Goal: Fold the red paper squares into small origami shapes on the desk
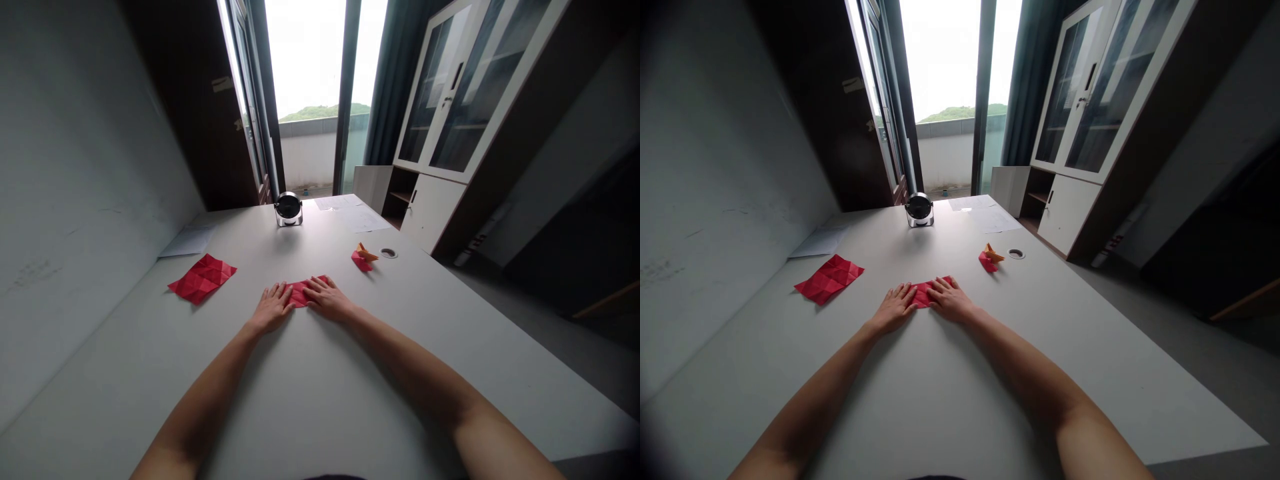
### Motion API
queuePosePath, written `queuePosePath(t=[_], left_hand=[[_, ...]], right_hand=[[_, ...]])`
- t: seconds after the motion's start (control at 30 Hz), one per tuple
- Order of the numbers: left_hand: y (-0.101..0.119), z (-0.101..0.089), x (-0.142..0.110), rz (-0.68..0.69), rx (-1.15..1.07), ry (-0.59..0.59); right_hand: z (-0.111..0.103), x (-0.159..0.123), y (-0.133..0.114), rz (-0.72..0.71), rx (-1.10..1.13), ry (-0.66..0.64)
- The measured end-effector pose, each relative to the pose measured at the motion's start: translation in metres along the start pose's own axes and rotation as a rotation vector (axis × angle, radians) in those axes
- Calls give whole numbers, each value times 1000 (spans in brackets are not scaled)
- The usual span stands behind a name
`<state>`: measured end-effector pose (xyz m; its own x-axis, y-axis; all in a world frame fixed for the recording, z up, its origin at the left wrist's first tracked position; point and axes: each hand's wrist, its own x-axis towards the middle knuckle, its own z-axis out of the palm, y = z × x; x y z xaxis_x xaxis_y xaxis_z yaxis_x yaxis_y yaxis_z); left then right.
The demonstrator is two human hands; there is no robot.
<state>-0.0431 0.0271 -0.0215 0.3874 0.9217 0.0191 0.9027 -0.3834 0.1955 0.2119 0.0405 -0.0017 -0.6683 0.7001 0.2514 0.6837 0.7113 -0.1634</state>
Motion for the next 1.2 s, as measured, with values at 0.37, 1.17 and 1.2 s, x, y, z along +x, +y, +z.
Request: queuePosePath(t=[0.37,1.17,1.2], left_hand=[[-5,-1,1,-122,38,73],[-4,-6,0,30,15,220],[-4,-7,1,74,7,224]], right_hand=[[-3,1,-5,-118,74,111],[2,3,6,55,108,196],[3,3,6,57,108,196]])
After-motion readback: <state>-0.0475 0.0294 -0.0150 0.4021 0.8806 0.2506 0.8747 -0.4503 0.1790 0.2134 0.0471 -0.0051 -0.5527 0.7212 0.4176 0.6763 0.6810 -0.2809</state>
